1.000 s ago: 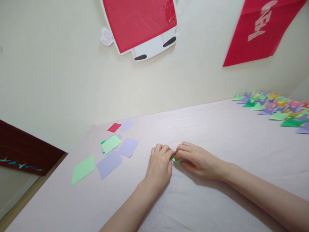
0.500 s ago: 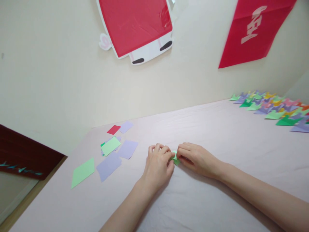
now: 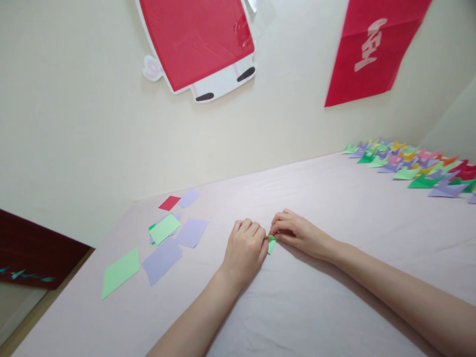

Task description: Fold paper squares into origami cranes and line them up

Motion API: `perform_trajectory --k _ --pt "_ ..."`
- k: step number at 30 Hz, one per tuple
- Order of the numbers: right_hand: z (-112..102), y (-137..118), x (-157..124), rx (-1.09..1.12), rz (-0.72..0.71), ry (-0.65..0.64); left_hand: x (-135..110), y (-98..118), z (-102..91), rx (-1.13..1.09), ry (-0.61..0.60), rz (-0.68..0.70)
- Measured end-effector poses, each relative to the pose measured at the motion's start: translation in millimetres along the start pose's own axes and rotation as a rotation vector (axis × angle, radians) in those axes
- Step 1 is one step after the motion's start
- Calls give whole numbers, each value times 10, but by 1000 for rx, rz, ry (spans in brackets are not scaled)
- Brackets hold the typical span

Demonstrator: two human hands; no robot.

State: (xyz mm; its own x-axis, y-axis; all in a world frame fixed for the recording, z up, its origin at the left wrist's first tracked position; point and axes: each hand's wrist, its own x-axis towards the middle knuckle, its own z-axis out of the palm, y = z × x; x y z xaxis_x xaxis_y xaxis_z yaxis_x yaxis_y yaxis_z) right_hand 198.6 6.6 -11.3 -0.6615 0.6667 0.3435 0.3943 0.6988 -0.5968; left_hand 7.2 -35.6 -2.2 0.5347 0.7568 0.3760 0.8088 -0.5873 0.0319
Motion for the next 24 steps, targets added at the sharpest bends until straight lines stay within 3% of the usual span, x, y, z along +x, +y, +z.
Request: perform_trajectory --k 12,24 --pt "-17 102 14 52 56 -27 51 43 19 -8 -24 -70" --pt "-23 28 176 85 212 -96 44 -61 23 -292 -9 -246"
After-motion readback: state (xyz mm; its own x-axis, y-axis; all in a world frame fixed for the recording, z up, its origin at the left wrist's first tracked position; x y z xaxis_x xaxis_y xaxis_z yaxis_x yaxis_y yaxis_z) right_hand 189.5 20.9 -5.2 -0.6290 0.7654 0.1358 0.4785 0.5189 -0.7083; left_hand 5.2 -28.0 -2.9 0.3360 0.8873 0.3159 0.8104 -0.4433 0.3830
